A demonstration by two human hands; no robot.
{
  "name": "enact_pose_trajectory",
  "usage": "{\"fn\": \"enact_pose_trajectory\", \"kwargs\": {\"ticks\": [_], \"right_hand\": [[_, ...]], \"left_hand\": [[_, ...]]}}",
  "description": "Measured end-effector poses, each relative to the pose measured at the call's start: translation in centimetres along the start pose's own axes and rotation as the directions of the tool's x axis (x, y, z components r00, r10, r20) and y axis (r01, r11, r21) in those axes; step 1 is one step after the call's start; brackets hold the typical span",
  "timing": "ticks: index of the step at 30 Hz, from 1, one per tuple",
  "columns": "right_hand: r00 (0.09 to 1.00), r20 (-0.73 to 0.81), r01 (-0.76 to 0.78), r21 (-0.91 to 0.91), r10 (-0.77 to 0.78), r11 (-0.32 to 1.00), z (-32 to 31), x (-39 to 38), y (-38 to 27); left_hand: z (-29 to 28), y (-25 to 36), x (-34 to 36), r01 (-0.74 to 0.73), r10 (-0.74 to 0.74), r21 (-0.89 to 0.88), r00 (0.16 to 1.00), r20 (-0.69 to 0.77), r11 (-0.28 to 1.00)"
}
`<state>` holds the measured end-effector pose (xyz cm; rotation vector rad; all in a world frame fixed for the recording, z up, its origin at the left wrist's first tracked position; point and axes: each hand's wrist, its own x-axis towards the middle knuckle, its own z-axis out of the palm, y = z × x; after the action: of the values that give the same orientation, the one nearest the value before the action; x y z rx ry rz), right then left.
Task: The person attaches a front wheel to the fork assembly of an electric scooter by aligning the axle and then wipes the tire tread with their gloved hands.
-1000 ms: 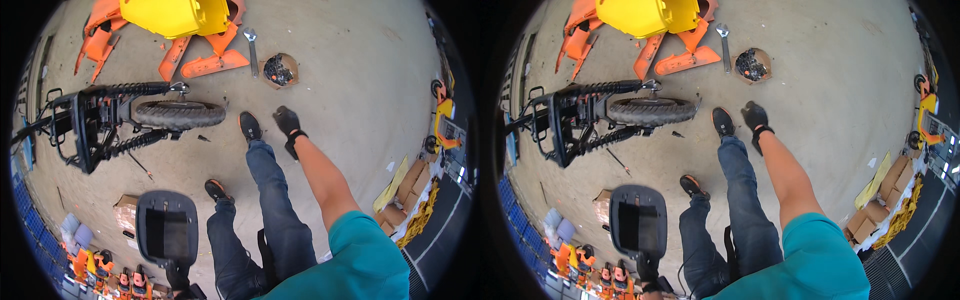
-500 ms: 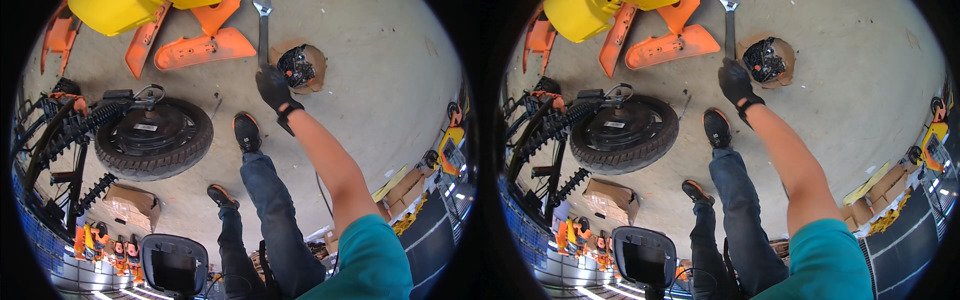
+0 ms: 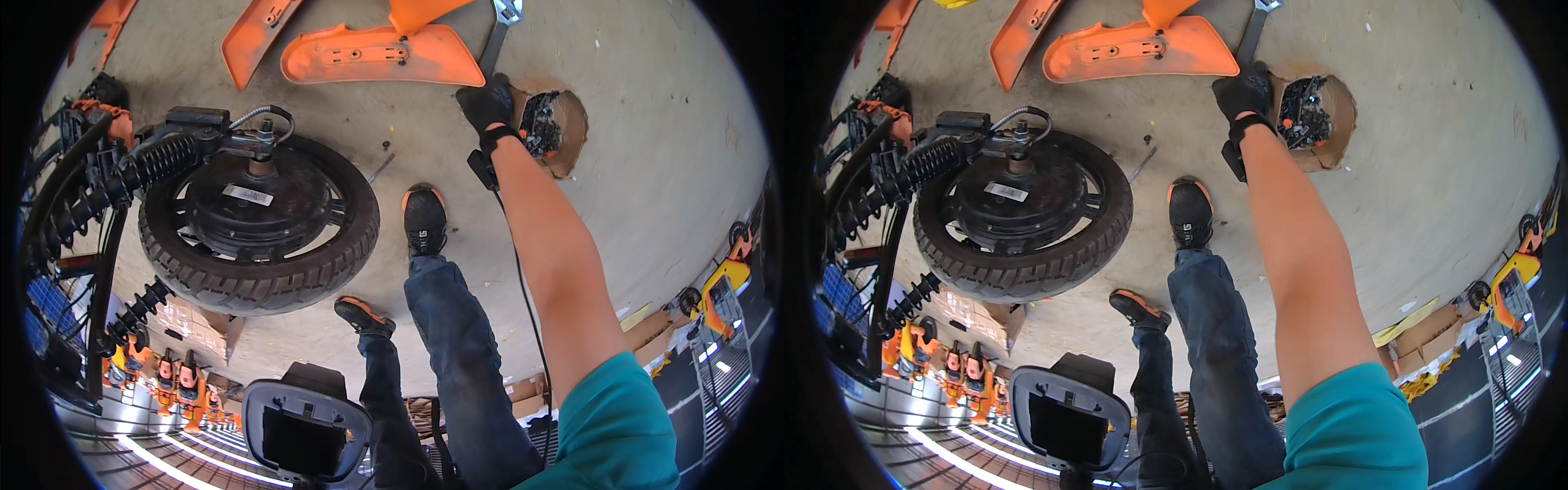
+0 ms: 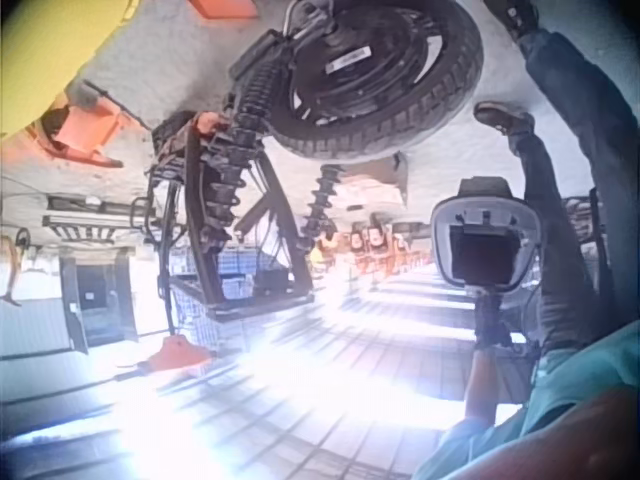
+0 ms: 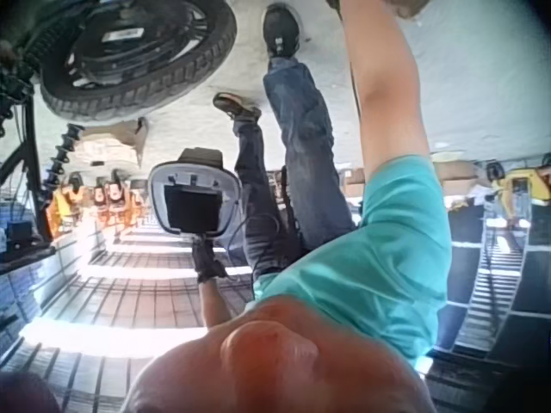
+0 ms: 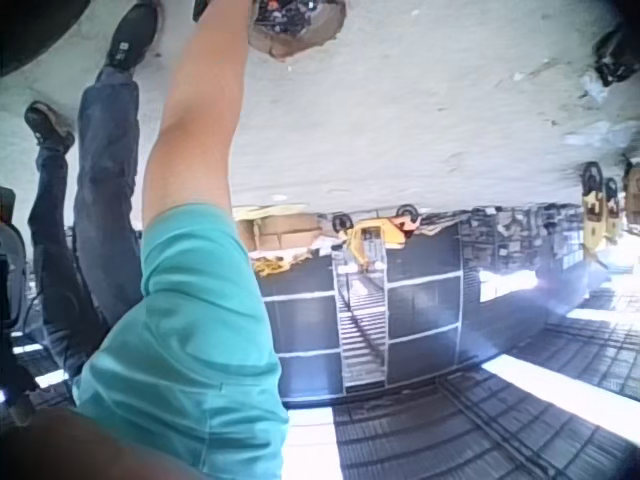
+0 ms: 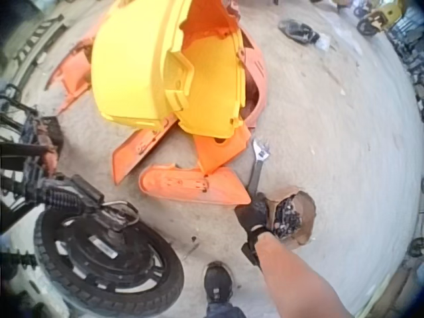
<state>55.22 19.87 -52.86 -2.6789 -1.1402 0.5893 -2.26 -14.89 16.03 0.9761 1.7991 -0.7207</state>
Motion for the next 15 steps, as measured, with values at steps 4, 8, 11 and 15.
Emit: {"fn": "enact_pose_trajectory", "kwargs": {"ticks": [4,8,11,15], "right_hand": [[0.846,0.324,0.467,-0.071,-0.423,0.881,-6.1,2.2,0.5],[0.741,0.283,0.660,-0.141,-0.608,0.738,-10.2,3.6,2.9],[0.828,0.284,0.553,-0.267,-0.484,0.789,-16.0,2.7,5.7],[0.982,0.030,0.189,-0.234,-0.187,0.954,-20.5,2.6,13.2]], "left_hand": [[-0.5,-8.9,-0.9,-0.211,0.127,0.530,0.974,0.190,0.821],[-2.5,2.7,1.5,-0.577,0.569,0.483,0.802,0.182,0.659],[-1.2,-9.3,1.7,0.402,-0.458,0.219,0.800,0.387,0.889],[0.8,-2.9,3.4,-0.189,0.208,0.348,0.978,-0.019,0.918]]}}
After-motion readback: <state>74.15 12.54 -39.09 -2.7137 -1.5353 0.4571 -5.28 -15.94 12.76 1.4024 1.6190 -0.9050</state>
